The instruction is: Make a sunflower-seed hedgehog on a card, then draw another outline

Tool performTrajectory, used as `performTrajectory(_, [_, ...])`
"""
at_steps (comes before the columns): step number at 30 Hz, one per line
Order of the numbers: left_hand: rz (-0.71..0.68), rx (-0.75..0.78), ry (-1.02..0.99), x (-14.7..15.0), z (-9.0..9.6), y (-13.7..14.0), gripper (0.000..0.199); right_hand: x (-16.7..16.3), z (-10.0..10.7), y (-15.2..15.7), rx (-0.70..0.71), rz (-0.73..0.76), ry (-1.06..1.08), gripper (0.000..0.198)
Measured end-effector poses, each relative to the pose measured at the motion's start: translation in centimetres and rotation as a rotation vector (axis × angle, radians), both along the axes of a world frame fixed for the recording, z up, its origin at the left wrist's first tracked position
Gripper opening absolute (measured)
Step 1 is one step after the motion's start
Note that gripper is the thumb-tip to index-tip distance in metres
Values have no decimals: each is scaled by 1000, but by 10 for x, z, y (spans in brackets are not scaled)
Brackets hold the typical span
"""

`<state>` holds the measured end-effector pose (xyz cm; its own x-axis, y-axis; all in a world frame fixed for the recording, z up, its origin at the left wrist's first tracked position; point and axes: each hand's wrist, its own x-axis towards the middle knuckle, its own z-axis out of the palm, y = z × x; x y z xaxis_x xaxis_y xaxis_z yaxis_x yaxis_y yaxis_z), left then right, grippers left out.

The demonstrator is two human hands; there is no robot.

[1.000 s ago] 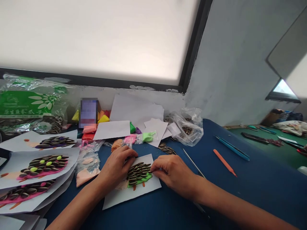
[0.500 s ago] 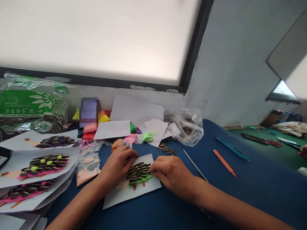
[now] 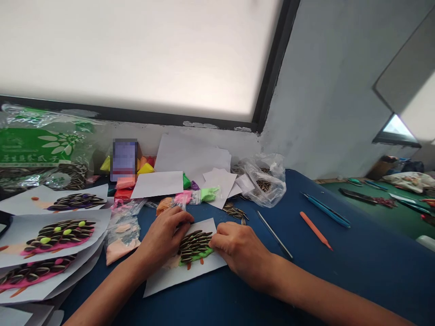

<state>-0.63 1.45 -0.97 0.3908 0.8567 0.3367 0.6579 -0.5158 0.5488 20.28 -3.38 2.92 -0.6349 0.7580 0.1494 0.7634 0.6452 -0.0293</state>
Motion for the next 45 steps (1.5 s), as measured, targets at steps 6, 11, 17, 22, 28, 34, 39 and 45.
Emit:
performTrajectory(6, [0, 6, -8, 1, 1, 0, 24, 3, 6, -1, -70, -19, 122, 12])
performTrajectory(11, [7, 21, -11, 1, 0, 0, 25, 12, 23, 7, -37, -124, 83, 17])
performTrajectory(17, [-4, 47, -20, -1, -3, 1, 25, 32, 44, 21, -171, -329, -151, 19])
performTrajectory(22, [-3, 45, -24, -2, -6, 2, 25, 39, 64, 15, -321, -362, -256, 11])
performTrajectory(28, [-9, 60, -30, -2, -8, 4, 25, 41, 49, 19, -343, -320, -187, 11])
performTrajectory(34, [-9, 56, -21, -2, -7, 3, 26, 44, 56, 18, -335, -325, -212, 25])
performTrajectory(39, [3, 61, -37, -1, -6, 2, 25, 43, 67, 13, -409, -313, -216, 15])
performTrajectory(45, [-12, 63, -30, -1, -6, 1, 24, 38, 47, 16, -324, -283, -172, 21])
